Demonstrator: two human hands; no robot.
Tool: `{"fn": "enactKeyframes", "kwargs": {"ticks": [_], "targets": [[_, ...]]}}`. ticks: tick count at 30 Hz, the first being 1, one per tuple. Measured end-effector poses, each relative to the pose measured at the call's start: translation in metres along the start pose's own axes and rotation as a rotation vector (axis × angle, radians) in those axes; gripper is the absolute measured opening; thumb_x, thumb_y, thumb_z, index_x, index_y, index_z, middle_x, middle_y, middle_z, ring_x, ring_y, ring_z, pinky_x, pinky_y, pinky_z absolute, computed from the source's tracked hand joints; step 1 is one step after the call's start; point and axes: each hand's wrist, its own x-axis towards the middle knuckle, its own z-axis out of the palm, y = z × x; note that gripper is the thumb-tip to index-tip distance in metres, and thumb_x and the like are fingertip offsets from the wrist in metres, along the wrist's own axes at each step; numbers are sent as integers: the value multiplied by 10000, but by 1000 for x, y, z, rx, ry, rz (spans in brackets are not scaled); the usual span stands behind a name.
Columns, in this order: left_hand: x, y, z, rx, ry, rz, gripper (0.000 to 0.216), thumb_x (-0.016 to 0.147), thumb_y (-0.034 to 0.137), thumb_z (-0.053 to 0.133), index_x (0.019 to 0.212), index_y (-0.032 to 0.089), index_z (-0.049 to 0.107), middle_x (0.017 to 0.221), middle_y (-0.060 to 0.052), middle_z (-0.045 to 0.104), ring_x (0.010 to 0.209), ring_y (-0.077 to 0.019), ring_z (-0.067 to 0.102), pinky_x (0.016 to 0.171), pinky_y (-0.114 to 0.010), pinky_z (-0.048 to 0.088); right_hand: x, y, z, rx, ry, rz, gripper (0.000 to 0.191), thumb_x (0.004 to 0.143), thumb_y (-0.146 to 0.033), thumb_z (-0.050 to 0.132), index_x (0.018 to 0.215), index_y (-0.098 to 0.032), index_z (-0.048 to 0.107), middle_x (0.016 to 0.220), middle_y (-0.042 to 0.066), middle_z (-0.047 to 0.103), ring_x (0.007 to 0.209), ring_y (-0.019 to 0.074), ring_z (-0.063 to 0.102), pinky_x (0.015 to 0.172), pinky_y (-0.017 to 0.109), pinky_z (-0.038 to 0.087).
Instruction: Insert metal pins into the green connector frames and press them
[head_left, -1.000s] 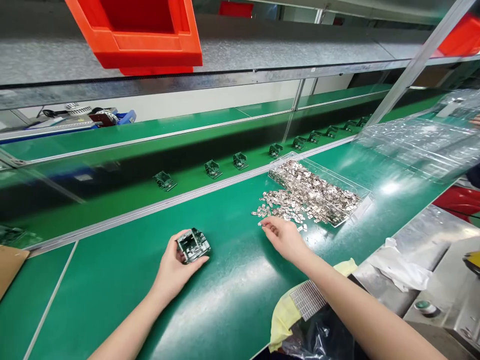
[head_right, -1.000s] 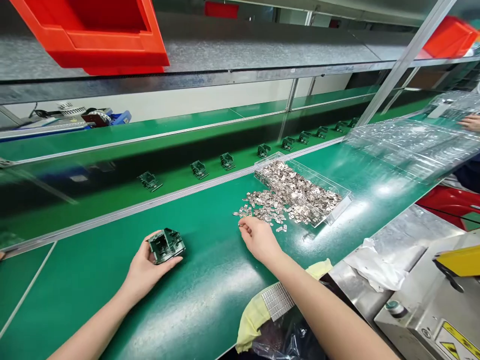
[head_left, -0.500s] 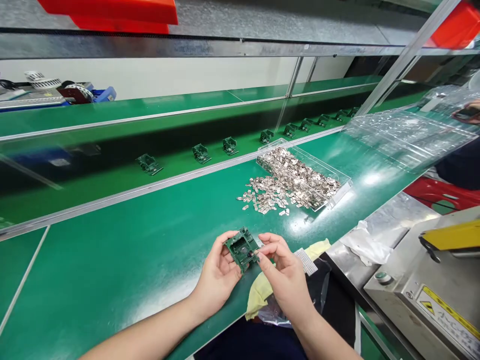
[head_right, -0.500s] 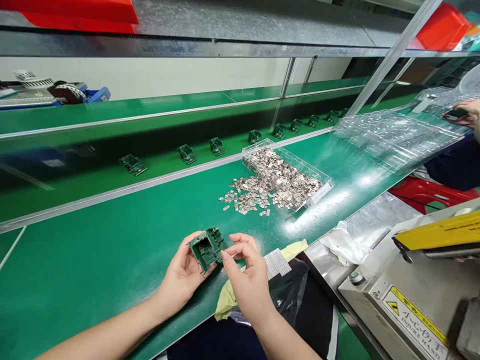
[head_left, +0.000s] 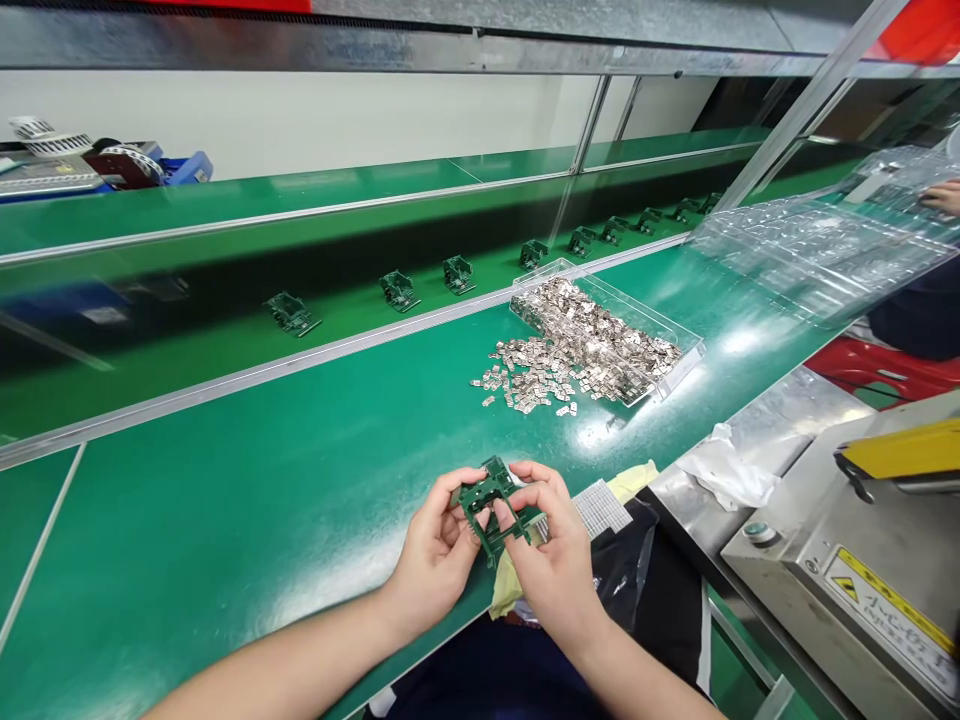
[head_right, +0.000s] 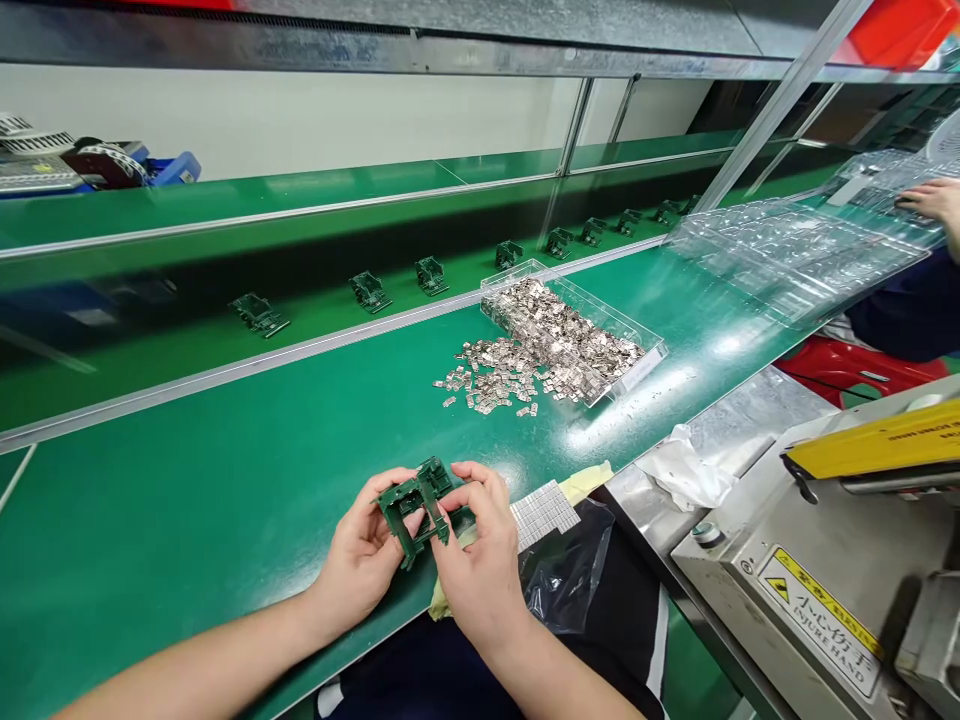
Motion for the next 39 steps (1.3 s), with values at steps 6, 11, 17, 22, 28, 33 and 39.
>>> {"fn": "enactKeyframes", "kwargs": {"ticks": [6, 11, 17, 22, 28, 33, 39], "targets": [[1, 5, 3, 72, 55, -13, 242, 845, 264, 627, 1073, 254, 549, 935, -7, 632, 776, -105, 617, 694, -185, 521, -2, -1, 4, 257, -33, 228, 134, 865, -326, 622, 858, -210, 555, 859, 33, 591, 748, 174, 553, 675, 272, 465], [-1, 7, 4, 105, 67, -16, 240, 829, 256, 642, 1054, 242, 560, 918, -4, 633, 769, -100, 603, 685, -169, 510, -1, -4, 5, 460, 2, 340, 222, 770, -340, 736, 780, -199, 566, 750, 6, 576, 674, 148, 546, 618, 236, 465], [-2, 13, 12, 136, 76, 8, 228, 804, 253, 658, 1012, 209, 576, 891, -11, 632, 747, -104, 601, 668, -176, 514, -8, -2, 3, 567, 59, 324, 175, 757, -254, 740, 746, -203, 573, 776, 1, 588, 727, 138, 562, 670, 213, 469], [-4, 14, 17, 164, 75, 8, 228, 799, 221, 654, 1014, 209, 578, 908, -6, 633, 741, -84, 600, 669, -152, 506, -14, -1, -2, 599, 67, 355, 154, 757, -225, 726, 769, -205, 574, 795, -3, 590, 745, 136, 555, 677, 210, 458], [-6, 13, 25, 195, 77, 36, 223, 782, 192, 650, 995, 194, 584, 879, -9, 641, 723, -90, 599, 649, -158, 512, -19, 3, -5, 594, 94, 353, 161, 726, -203, 745, 728, -191, 585, 755, -3, 583, 711, 132, 549, 655, 211, 451], [-9, 15, 34, 202, 41, 40, 231, 773, 182, 650, 996, 196, 591, 865, -3, 648, 710, -88, 600, 639, -157, 509, -22, -1, -11, 617, 146, 295, 161, 740, -212, 740, 736, -193, 581, 782, 9, 597, 734, 148, 561, 659, 230, 459], [4, 10, 54, 188, -14, 24, 303, 746, 197, 678, 1029, 188, 570, 919, -20, 660, 787, -109, 630, 702, -181, 515, -46, 18, -43, 503, 310, 269, 156, 846, -334, 674, 890, -206, 597, 857, 21, 601, 773, 153, 554, 686, 243, 462]]}}
